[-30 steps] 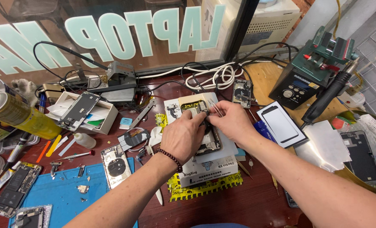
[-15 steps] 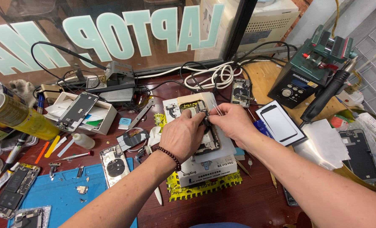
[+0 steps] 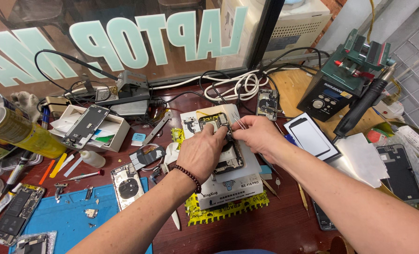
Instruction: The person works at a cluttered electronics repair bench on a disassembled smartphone. They lift the phone frame, use tweezers to pick at and remove small internal components, reposition the chassis on a box, and continue prying and adjusting parts inside the phone body by hand and with tweezers.
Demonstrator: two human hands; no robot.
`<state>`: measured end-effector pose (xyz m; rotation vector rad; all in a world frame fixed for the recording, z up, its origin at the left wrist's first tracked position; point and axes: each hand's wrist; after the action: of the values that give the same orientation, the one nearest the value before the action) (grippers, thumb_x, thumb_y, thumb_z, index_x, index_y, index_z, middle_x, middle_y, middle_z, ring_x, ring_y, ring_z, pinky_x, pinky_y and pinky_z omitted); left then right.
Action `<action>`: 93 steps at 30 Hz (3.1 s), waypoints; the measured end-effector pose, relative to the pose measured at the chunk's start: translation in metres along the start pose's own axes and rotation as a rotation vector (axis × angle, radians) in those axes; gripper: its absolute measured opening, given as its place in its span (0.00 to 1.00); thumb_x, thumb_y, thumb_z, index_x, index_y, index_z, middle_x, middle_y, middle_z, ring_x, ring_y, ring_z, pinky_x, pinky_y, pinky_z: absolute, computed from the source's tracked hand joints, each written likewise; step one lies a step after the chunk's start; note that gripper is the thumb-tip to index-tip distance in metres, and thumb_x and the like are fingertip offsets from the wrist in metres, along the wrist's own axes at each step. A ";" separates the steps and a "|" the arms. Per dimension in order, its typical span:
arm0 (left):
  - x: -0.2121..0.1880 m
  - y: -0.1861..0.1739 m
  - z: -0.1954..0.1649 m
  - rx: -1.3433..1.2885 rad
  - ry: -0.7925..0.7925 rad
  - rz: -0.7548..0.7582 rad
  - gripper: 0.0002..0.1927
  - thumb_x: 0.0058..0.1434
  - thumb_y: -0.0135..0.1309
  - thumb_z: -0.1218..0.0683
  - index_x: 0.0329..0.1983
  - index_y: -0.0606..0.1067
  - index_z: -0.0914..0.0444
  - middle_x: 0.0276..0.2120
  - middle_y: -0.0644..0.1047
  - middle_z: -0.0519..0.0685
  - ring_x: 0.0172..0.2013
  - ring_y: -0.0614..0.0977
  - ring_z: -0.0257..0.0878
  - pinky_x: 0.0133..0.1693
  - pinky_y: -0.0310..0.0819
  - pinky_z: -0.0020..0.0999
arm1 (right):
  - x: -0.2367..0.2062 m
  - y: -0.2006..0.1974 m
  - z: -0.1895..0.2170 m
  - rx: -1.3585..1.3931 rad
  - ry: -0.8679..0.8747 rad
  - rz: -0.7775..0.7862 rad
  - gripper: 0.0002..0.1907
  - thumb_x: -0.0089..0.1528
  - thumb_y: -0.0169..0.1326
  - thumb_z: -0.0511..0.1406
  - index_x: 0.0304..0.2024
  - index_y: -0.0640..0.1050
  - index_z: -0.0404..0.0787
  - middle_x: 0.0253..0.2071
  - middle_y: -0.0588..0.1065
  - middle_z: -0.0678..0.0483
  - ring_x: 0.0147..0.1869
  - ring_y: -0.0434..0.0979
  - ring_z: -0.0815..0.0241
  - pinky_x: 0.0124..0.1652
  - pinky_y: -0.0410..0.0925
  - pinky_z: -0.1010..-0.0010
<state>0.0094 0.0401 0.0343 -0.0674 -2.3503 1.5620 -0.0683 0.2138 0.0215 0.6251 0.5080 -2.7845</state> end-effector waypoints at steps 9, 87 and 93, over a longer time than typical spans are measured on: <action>0.004 0.001 0.006 0.010 0.047 0.029 0.14 0.62 0.56 0.48 0.44 0.72 0.60 0.36 0.76 0.56 0.34 0.83 0.54 0.32 0.77 0.50 | 0.001 -0.008 -0.001 0.060 0.065 0.081 0.11 0.59 0.60 0.31 0.45 0.80 0.41 0.25 0.69 0.64 0.24 0.60 0.73 0.22 0.54 0.78; 0.010 0.000 0.008 -0.371 -0.408 -0.006 0.12 0.53 0.60 0.53 0.39 0.83 0.61 0.31 0.82 0.58 0.37 0.84 0.54 0.43 0.78 0.46 | -0.035 0.009 -0.007 -0.526 -0.654 -0.226 0.18 0.52 0.64 0.36 0.45 0.82 0.42 0.42 0.80 0.51 0.43 0.82 0.51 0.42 0.73 0.64; 0.003 -0.004 0.006 -0.277 -0.155 -0.043 0.16 0.52 0.62 0.53 0.45 0.81 0.58 0.38 0.80 0.56 0.37 0.82 0.57 0.39 0.76 0.52 | -0.044 0.005 -0.001 -0.406 -0.460 -0.137 0.21 0.54 0.61 0.35 0.51 0.80 0.45 0.42 0.81 0.55 0.38 0.82 0.60 0.41 0.74 0.69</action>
<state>0.0055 0.0335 0.0366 0.0434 -2.6568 1.2524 -0.0280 0.2161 0.0392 -0.1392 0.9941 -2.6933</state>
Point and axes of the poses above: each hand's wrist, its own x-axis towards the middle knuckle, its own y-axis out of the palm, z = x × y
